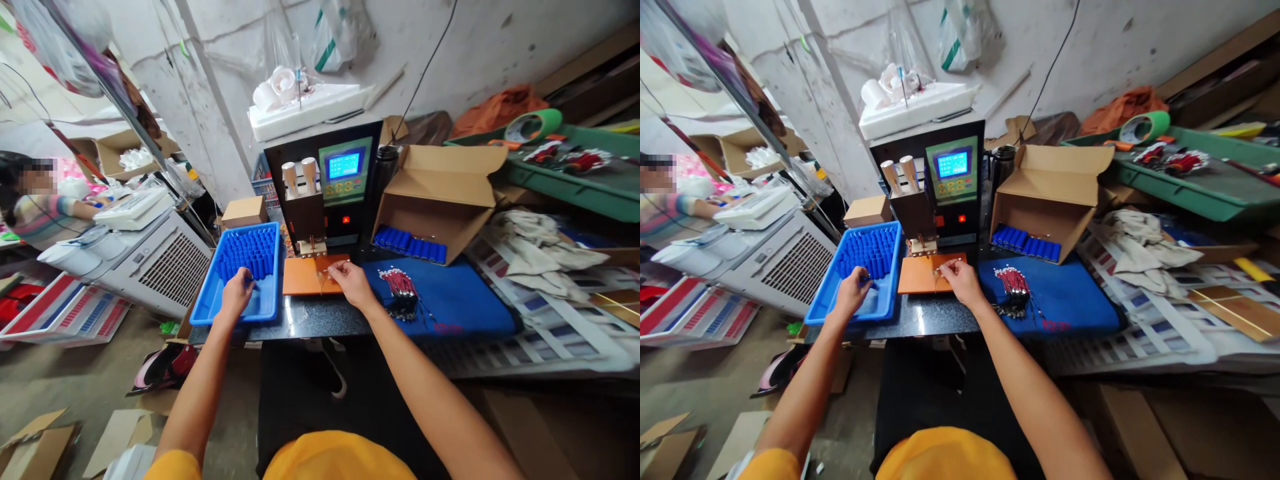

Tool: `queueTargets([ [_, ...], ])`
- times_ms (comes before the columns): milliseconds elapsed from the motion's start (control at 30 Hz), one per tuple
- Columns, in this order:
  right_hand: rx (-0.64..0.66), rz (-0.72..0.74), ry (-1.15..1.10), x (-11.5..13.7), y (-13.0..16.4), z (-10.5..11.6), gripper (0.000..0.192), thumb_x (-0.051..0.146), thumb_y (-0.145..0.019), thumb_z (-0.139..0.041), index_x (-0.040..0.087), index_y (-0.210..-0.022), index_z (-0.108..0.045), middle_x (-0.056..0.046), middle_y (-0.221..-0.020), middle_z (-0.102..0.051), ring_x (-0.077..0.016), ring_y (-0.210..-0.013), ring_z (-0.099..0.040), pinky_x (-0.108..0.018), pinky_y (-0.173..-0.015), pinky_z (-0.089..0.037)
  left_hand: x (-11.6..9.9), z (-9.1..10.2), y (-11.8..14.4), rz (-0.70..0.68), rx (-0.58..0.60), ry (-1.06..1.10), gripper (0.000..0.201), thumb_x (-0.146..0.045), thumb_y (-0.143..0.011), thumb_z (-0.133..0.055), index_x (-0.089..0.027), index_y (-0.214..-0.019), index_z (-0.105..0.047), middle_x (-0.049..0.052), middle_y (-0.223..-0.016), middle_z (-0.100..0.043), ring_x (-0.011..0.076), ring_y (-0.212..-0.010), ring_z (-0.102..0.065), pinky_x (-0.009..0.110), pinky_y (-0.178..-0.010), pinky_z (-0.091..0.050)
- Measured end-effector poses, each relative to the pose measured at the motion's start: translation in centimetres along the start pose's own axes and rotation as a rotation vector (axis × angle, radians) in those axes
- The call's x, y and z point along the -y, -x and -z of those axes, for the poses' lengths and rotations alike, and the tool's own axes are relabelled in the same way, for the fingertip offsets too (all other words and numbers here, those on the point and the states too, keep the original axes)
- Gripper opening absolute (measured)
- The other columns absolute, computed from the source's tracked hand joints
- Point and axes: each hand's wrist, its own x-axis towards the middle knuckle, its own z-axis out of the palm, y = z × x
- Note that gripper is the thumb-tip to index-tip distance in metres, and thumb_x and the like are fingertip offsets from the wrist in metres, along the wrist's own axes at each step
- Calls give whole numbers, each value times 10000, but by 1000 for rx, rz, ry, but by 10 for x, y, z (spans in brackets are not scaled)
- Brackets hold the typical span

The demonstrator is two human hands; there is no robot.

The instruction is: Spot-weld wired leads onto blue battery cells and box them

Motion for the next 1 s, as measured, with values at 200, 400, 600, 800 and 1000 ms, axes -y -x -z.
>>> queueTargets([
  [200, -13, -33, -52, -1, -2, 3, 388, 560, -684, -740, 192, -680, -618, -20, -638, -650, -171, -633, -592, -310, -677, -482, -40, -7, 5, 3, -214, 501, 231, -362, -819, -624, -203, -965, -540, 49, -939, -669, 169, -846, -664, 296, -796, -538],
  [400, -12, -89, -164, 2, 0, 8, 397, 552, -666, -762, 177, -695, -634, -30, -657, -664, -165, -642, -611, -301, -684, -494, -116, -53, -1, -51, -60, 799, 351, -349, -776, -660, -168, -1071, -599, 74, -978, -693, 171, -866, -684, 311, -813, -557],
  [600, -26, -127, -224, -1, -1, 5, 409, 542, -624, -801, 179, -680, -620, -24, -644, -658, -158, -623, -612, -298, -669, -507, -142, -79, -2, -50, 26, 862, 262, -362, -766, -657, -167, -941, -668, 46, -830, -709, 167, -741, -662, 296, -723, -547],
  [800, -30, -111, -189, -4, -5, 0, 321, 463, -684, -773, 176, -659, -634, -17, -640, -655, -153, -628, -609, -294, -676, -504, -147, -82, 1, -57, 60, 916, 285, -383, -789, -641, -154, -958, -670, 57, -834, -721, 172, -731, -667, 294, -698, -544],
  [1000, -30, -115, -207, 1, -10, -6, 241, 384, -700, -751, 173, -664, -639, -21, -678, -666, -157, -666, -618, -278, -680, -495, -143, -86, 7, -47, 60, 901, 365, -404, -846, -610, -145, -1094, -677, 75, -890, -735, 192, -790, -684, 310, -745, -554],
])
